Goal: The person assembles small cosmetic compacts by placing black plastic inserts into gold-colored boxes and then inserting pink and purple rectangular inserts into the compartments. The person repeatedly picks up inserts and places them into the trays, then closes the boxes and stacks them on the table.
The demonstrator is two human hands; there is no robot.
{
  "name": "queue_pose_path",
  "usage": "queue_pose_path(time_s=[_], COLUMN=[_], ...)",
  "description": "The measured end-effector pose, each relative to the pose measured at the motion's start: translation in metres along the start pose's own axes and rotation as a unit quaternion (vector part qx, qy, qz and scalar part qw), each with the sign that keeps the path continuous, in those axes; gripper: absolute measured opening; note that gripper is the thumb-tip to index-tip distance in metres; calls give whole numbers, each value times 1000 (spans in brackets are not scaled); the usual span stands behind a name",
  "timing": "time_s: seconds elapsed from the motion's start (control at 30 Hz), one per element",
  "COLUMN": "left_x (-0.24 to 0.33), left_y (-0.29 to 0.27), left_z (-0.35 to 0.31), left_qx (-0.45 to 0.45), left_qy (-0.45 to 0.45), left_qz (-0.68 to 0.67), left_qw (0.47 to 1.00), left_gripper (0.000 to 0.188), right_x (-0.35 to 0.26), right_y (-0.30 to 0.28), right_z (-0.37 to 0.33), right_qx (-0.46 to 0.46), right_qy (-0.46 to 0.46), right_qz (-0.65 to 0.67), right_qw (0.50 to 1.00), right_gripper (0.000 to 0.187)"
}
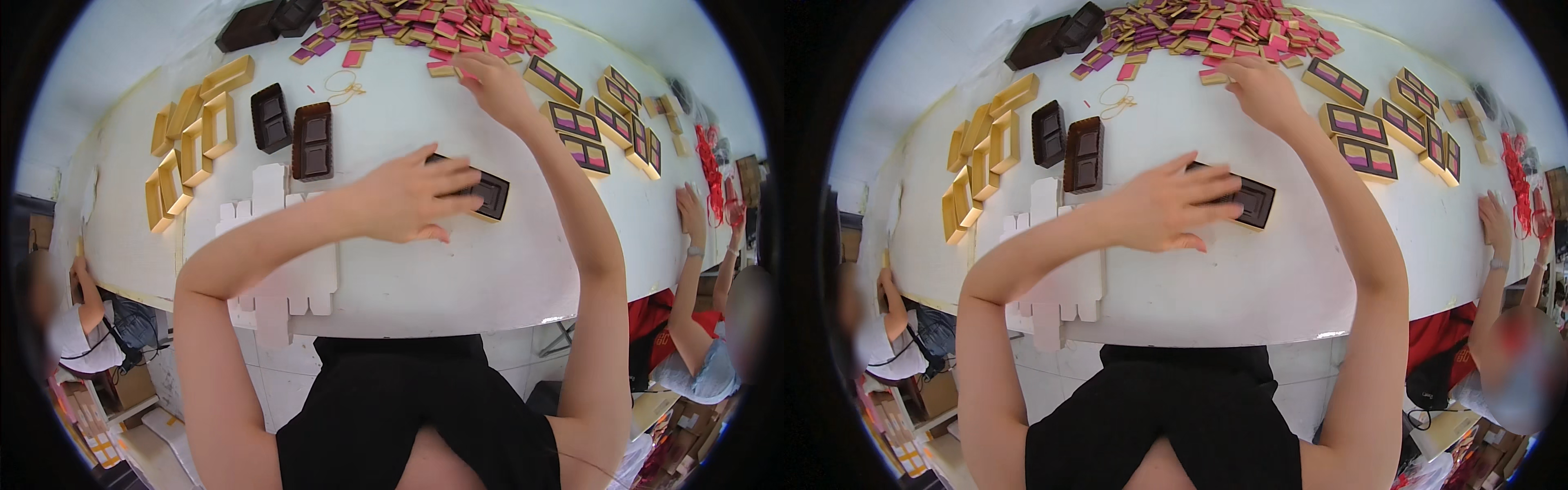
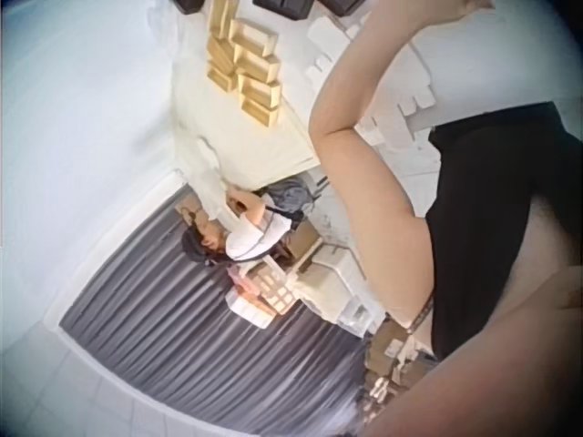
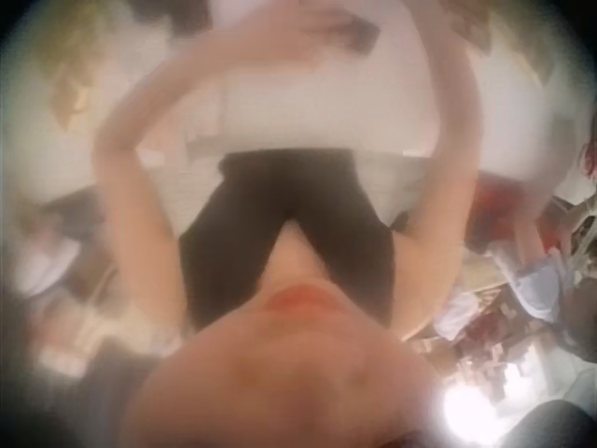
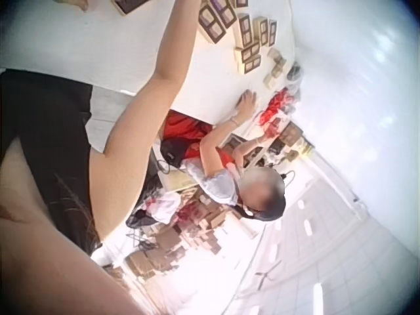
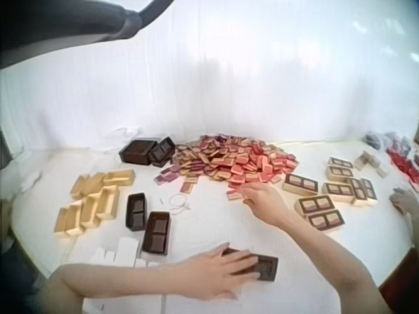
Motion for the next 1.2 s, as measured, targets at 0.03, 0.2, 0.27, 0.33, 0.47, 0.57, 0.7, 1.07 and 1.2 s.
queue_pose_path(time_s=[0.03, 0.2, 0.27, 0.33, 0.47, 0.57, 0.7, 1.07, 1.2], left_x=[-7, -66, -68, -67, -70, -74, -75, -83, -76], left_y=[3, 11, 16, 17, 11, 9, -1, 23, 23], left_z=[-6, -51, -54, -49, -57, -60, -65, -63, -60], left_qx=[20, 47, 37, 28, 78, 121, 192, 82, 64], left_qy=[-34, -322, -328, -326, -317, -311, -352, -384, -365], left_qz=[44, 164, 186, 207, 156, 131, 130, 174, 203], left_qw=[998, 931, 925, 922, 932, 933, 907, 903, 906], left_gripper=[41, 49, 50, 51, 51, 49, 45, 40, 43], right_x=[10, 5, -13, -14, -25, -35, -62, -112, -62], right_y=[24, 62, 47, 22, 28, 45, 46, 35, 31], right_z=[16, 37, 33, 26, 11, 7, 8, 1, 85], right_qx=[-13, -103, -126, 5, 50, 51, 2, -142, -59], right_qy=[-27, -57, -22, 21, 235, 233, 194, -119, -37], right_qz=[-10, -122, -155, -66, 328, 316, 10, -143, 7], right_qw=[999, 986, 980, 998, 914, 918, 981, 972, 998], right_gripper=[27, 31, 29, 20, 18, 24, 38, 27, 19])
Point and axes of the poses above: each hand's wrist, its own z-axis towards the middle knuckle, its own y-axis out of the palm, x = y × z, the point moved 8 cm from there along z, towards the middle knuckle, and after that the axes turned 12 degrees about -x, right-handed, at the moved point
